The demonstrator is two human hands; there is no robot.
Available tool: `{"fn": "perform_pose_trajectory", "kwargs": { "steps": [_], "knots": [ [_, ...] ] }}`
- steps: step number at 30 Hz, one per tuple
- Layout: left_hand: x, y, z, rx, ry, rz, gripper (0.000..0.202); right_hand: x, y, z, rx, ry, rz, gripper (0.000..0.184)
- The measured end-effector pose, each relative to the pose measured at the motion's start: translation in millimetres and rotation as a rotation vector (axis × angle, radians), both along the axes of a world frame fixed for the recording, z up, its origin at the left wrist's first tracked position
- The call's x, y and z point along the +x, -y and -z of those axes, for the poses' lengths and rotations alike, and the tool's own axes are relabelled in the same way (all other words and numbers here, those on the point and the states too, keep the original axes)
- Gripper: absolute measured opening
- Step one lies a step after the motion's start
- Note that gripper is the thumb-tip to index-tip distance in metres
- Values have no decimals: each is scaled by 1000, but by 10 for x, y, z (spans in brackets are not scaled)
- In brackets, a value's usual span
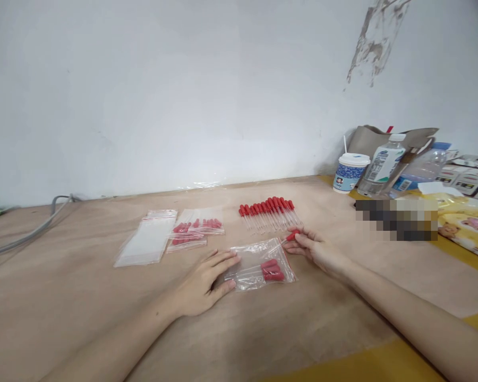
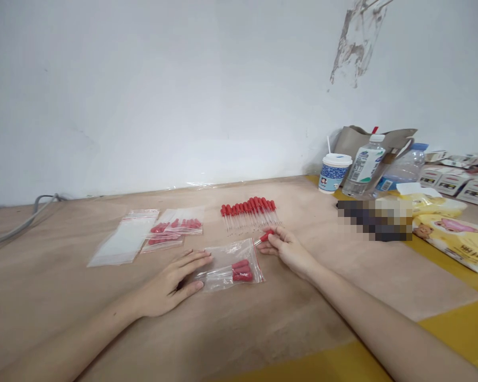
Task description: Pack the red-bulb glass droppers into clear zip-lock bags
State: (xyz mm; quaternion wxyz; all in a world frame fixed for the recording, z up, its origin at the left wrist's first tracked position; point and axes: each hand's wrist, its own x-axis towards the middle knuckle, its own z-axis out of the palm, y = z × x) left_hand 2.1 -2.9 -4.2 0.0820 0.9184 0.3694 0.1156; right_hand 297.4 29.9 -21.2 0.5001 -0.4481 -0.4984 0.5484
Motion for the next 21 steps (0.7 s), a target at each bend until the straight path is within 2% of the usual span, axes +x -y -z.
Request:
{"fn": "perform_pose_trajectory", "kwargs": {
  "steps": [4, 7, 15, 21],
  "knots": [
    [-7, 1, -3, -8, -2, -3, 45, 106, -7, -54, 222, 441, -207, 23],
    [-7, -3, -4, -6, 6, 1, 44, 147, -19, -69, 342, 564, -294, 24],
    [4, -7, -6, 3, 40, 14, 43, 220, -42, -113, 370, 594, -430, 23],
    [5, -14, 0, 3, 44, 21, 44, -23, -6, -12, 357, 500, -269, 20]
  ]
}}
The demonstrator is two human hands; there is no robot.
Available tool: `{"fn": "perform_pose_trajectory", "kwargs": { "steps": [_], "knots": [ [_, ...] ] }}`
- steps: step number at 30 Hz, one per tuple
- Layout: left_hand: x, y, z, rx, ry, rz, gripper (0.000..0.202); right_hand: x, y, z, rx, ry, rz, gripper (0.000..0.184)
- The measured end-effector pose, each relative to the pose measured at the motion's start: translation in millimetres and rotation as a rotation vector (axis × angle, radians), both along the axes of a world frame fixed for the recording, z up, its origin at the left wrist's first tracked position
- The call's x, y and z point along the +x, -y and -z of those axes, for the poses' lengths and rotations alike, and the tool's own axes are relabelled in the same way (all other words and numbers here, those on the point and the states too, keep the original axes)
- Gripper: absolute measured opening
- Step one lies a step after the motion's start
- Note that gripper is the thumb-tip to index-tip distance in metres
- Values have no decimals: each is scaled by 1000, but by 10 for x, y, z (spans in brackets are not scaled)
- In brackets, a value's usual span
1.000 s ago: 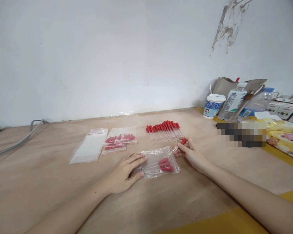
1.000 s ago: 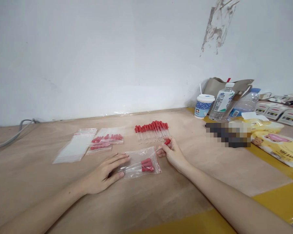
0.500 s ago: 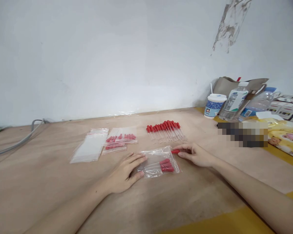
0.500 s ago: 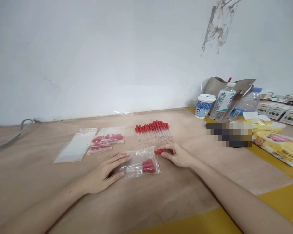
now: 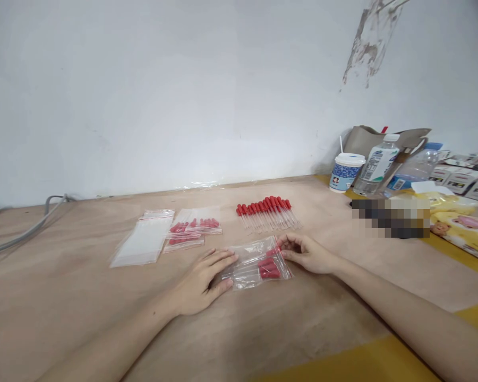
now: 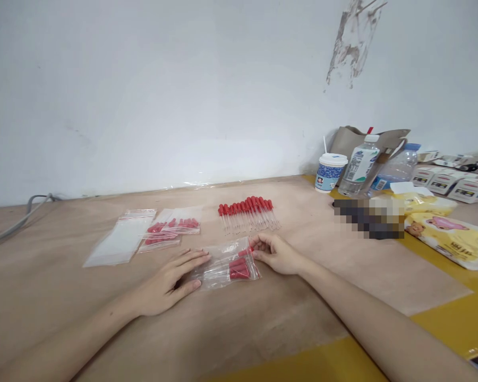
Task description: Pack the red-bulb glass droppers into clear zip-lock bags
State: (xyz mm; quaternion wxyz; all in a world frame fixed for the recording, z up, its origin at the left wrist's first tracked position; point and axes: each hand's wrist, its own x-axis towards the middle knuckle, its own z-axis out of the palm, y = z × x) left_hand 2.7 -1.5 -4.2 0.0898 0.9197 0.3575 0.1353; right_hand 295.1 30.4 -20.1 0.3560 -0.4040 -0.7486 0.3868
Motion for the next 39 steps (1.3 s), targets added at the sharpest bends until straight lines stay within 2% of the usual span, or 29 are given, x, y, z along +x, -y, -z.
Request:
{"fn": "perform_pose_trajectory", "kwargs": {
  "steps": [5, 10, 14, 16, 19, 22, 24, 29, 33, 39],
  "knots": [
    [2, -4, 3, -5, -6, -4, 44, -97, -46, 107, -11, -7, 21, 21],
    [0, -5, 8, -9, 12, -3, 44, -107, -96, 168, 25, 44, 157, 24],
    [0, -8, 7, 7, -14, -1, 43, -144, -84, 160, 47, 9, 29, 22],
    [1, -8, 2, 6, -34, -5, 43, -131, -91, 142, 32, -16, 14, 21],
    [0, -9, 0, -9, -49, -14, 43, -39, -178, 98, 77, 29, 231, 20],
    [-6, -16, 13, -12, -32, -17, 44, 77, -360, 11, 230, 215, 495, 18],
    [-12, -22, 26, -9, -18, -18, 46, 105, -509, -68, 280, 335, 610, 16],
    [-19, -24, 36, -13, -40, -16, 43, -66, -842, -233, 185, 491, 840, 21],
    [-19, -24, 32, -19, -39, -21, 43, -235, -995, -257, 35, 493, 924, 20],
    [-24, -31, 39, -22, -32, -25, 43, -275, -1061, -281, -10, 403, 933, 20]
  ]
}}
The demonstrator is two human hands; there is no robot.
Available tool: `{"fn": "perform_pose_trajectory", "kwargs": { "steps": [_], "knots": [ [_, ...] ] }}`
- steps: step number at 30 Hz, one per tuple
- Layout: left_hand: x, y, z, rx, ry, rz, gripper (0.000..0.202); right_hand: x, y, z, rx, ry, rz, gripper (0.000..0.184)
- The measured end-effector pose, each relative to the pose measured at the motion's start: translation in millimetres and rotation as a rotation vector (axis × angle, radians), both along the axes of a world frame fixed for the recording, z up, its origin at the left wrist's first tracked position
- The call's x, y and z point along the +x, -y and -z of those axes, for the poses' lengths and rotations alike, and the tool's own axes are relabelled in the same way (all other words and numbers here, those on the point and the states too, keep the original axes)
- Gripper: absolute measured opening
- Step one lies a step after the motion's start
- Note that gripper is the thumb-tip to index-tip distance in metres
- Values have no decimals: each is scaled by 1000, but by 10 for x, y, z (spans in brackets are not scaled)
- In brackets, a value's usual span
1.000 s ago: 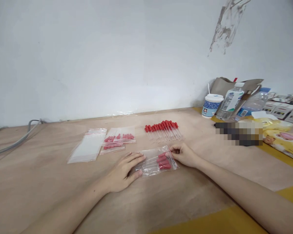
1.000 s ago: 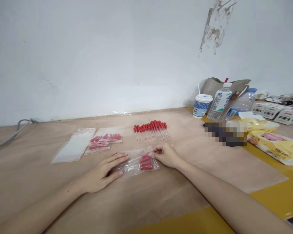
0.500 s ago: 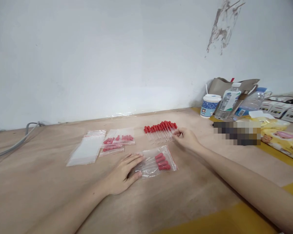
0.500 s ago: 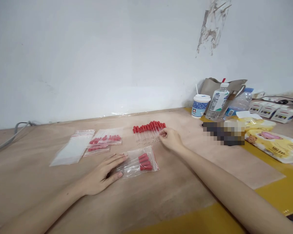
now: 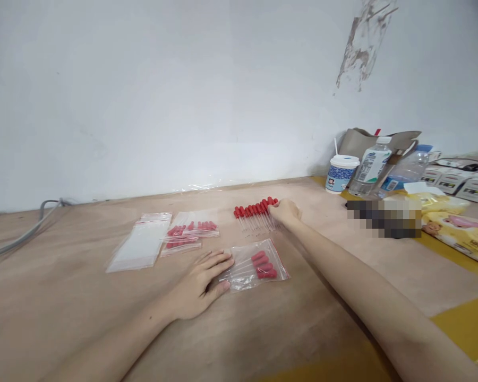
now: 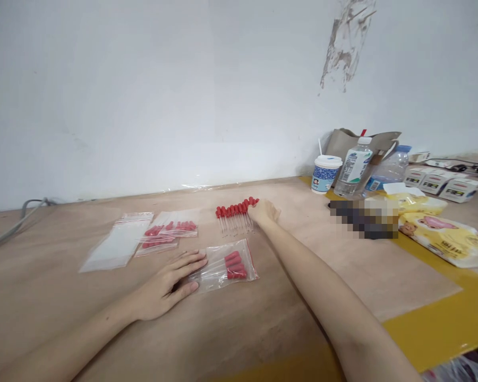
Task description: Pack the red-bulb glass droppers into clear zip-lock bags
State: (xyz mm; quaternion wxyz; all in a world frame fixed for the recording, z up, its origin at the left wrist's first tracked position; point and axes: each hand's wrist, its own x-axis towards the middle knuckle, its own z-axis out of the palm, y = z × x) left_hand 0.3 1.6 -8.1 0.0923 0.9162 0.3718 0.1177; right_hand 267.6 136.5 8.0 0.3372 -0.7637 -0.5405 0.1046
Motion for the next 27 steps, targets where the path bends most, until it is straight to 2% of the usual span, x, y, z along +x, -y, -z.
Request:
{"fn": "perform_pose_trajectory", "kwargs": {
  "steps": [3, 6, 9, 12, 15, 21, 27],
  "knots": [
    [1, 2, -6, -5, -14, 7, 43, 52, 80, -36, 69, -69, -86, 25],
    [9, 5, -28, -7, -40, 19, 43, 142, 282, -4, 151, -168, -201, 28],
    [17, 6, -51, -6, -73, 36, 43, 256, 564, 109, 280, -502, -327, 31],
    [17, 5, -56, -8, -106, 38, 44, 352, 822, 227, 324, -782, -342, 54],
    [8, 0, -47, -1, -118, 31, 44, 386, 971, 291, 294, -888, -304, 65],
    [-5, -11, -15, 23, -105, 10, 44, 249, 1023, 340, 271, -971, -315, 52],
    [-5, -10, 10, 46, -74, -9, 44, 114, 1087, 389, 211, -1054, -427, 40]
  ]
}}
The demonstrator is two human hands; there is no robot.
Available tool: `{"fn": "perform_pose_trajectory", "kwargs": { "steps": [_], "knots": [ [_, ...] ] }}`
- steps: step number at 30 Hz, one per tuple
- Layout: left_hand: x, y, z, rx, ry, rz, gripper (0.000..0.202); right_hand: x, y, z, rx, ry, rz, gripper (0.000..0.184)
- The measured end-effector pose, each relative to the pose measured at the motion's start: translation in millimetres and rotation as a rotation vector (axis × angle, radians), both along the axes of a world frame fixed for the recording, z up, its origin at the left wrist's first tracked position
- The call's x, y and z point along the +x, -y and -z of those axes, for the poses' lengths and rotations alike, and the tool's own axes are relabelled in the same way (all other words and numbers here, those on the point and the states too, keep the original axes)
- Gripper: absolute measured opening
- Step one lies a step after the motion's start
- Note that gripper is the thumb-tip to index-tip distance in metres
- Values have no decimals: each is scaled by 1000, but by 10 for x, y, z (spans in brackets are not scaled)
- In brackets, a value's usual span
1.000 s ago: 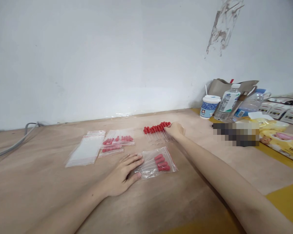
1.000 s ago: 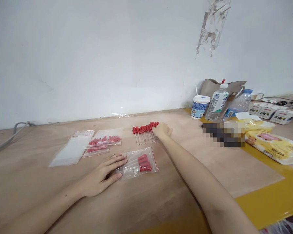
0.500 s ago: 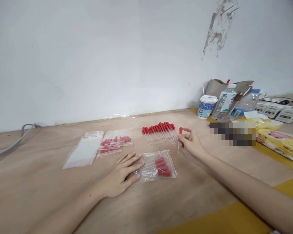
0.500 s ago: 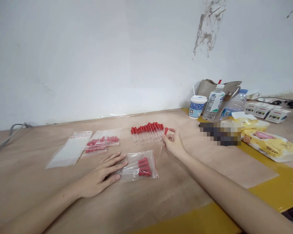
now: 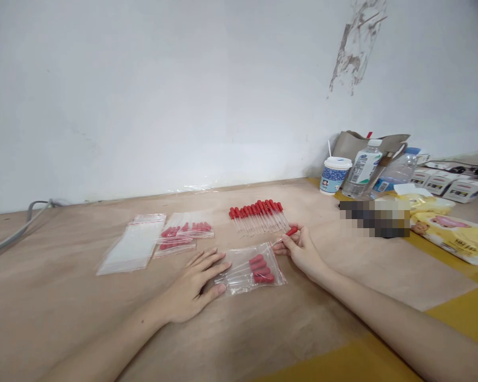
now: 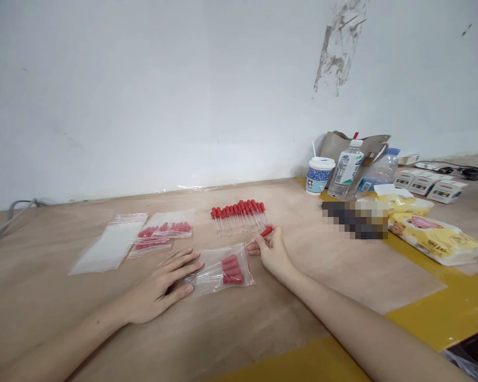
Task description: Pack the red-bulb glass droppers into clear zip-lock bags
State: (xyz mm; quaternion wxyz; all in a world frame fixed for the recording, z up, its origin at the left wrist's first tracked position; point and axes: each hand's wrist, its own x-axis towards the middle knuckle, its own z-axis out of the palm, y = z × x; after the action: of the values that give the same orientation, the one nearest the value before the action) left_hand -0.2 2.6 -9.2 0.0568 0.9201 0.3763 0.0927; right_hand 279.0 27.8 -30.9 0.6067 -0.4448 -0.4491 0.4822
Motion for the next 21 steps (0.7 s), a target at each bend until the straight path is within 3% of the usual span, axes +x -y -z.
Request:
{"fn": "perform_pose_trajectory", "kwargs": {
  "steps": [4, 7, 11, 14, 18, 21],
  "knots": [
    [1, -1, -1, 3, 0, 5, 44, 13, 44, -34, -37, 12, 40, 35],
    [-1, -7, 5, 10, -2, 13, 43, 48, 47, -78, -91, -94, 57, 24],
    [-3, -9, 16, 22, 2, 17, 43, 120, 36, -106, -238, -182, -29, 10],
    [1, -2, 13, 17, 10, 9, 45, 188, 35, -104, -282, -34, -141, 9],
    [13, 12, -7, 6, 30, 5, 48, 244, 37, -126, -211, 243, -328, 20],
    [21, 20, -25, -11, 17, -5, 48, 228, 29, -169, -171, 325, -404, 26]
  ]
}}
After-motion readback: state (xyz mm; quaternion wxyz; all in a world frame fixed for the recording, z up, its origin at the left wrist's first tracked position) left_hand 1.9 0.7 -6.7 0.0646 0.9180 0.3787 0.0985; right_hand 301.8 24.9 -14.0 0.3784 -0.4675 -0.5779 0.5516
